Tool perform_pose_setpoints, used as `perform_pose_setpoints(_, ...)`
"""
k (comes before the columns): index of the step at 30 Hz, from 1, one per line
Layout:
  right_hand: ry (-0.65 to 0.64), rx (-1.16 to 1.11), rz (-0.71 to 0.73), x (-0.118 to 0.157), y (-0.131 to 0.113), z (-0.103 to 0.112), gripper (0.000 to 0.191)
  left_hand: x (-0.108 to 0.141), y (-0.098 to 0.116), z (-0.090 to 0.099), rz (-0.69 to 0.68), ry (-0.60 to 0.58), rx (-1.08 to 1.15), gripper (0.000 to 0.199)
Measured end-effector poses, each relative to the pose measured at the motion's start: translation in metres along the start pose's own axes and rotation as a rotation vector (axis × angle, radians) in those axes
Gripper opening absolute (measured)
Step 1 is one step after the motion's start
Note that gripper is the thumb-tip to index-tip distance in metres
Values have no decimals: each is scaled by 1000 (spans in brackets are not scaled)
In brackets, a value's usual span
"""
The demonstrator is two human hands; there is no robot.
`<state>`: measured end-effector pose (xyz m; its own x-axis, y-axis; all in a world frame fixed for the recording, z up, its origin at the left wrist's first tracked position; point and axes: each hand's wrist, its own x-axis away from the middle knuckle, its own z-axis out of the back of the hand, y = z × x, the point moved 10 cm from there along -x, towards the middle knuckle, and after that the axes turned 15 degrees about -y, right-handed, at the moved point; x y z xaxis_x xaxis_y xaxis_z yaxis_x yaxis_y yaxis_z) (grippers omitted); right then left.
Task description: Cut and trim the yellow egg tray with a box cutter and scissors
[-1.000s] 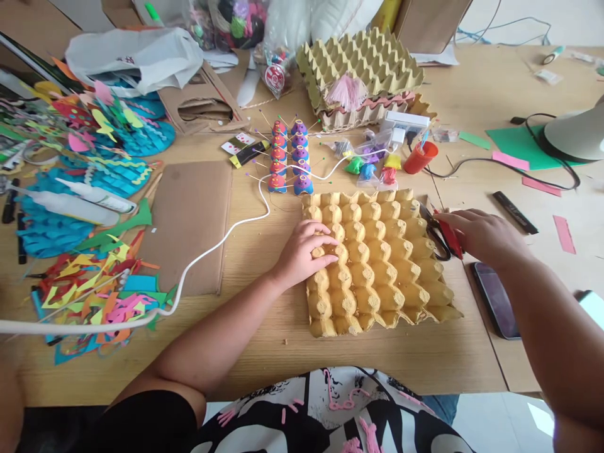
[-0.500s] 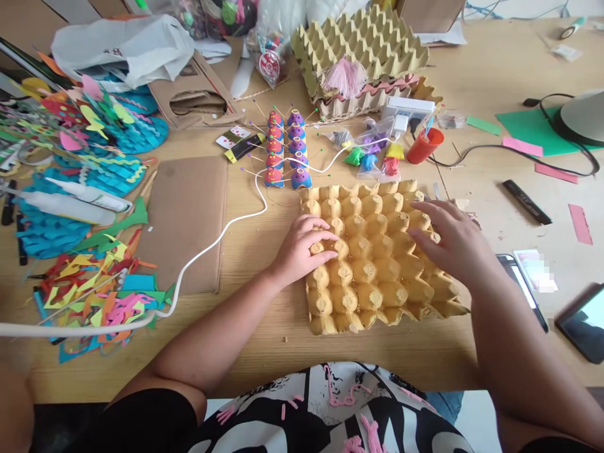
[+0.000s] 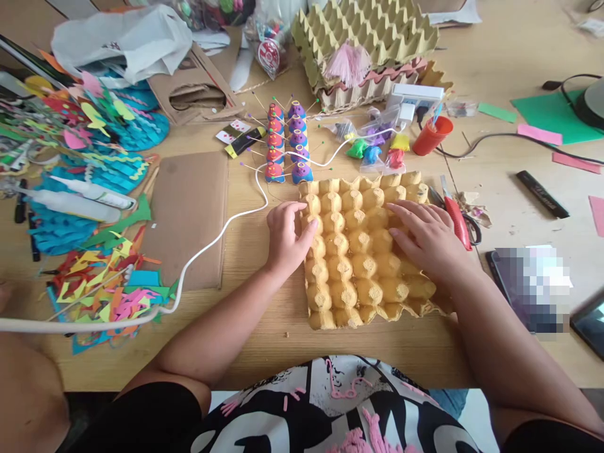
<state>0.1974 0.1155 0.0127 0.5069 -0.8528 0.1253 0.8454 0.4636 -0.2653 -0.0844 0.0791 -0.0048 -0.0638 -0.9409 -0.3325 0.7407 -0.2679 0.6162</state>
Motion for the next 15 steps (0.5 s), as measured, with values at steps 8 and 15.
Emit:
perform_pose_setpoints(8,77,-8,31,-1,2,5,41,-1,-4,-4,8,-50,80,25)
perform_pose_setpoints(15,208,-18,50,8,-7,28,29,1,-21,-14,93,-40,442,51)
